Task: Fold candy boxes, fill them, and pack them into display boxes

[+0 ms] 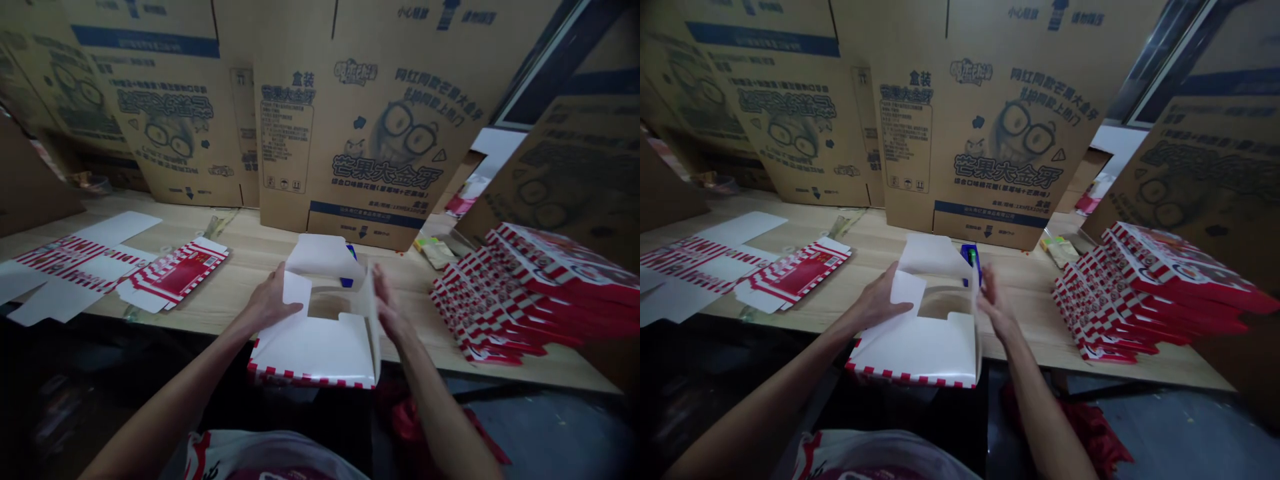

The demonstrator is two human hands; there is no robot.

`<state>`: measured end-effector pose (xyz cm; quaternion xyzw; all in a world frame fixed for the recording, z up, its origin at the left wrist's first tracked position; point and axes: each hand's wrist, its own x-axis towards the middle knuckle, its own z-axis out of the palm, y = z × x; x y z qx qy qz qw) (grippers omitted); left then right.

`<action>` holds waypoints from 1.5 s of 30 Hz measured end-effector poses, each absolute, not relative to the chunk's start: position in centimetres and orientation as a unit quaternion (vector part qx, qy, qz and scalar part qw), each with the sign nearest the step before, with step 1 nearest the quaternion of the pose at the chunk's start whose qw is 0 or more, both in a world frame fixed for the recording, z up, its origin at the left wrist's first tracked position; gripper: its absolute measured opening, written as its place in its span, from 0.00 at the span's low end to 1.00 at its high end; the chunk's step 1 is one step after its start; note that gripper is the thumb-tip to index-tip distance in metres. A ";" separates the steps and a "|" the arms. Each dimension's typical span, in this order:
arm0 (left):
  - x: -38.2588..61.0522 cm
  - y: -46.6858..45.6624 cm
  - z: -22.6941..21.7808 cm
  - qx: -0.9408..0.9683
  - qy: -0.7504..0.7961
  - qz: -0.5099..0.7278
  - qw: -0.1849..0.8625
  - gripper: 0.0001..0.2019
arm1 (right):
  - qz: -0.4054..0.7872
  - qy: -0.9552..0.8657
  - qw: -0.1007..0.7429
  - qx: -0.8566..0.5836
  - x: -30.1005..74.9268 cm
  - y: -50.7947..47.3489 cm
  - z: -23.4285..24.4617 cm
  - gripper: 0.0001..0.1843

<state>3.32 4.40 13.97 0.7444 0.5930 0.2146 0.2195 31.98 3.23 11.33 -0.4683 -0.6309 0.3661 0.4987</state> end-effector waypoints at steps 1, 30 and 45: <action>3.4 4.4 14.0 0.746 0.591 0.213 0.220 0.45 | 0.399 -0.645 0.453 -0.468 31.2 3.9 11.1 0.49; 1.6 4.7 12.9 0.721 0.560 0.240 0.331 0.41 | 0.277 -0.865 -0.009 -0.419 25.2 9.5 18.2 0.46; 1.0 4.8 12.6 0.676 0.528 0.297 0.420 0.34 | 0.224 -0.897 -0.018 -0.380 25.3 10.2 17.6 0.40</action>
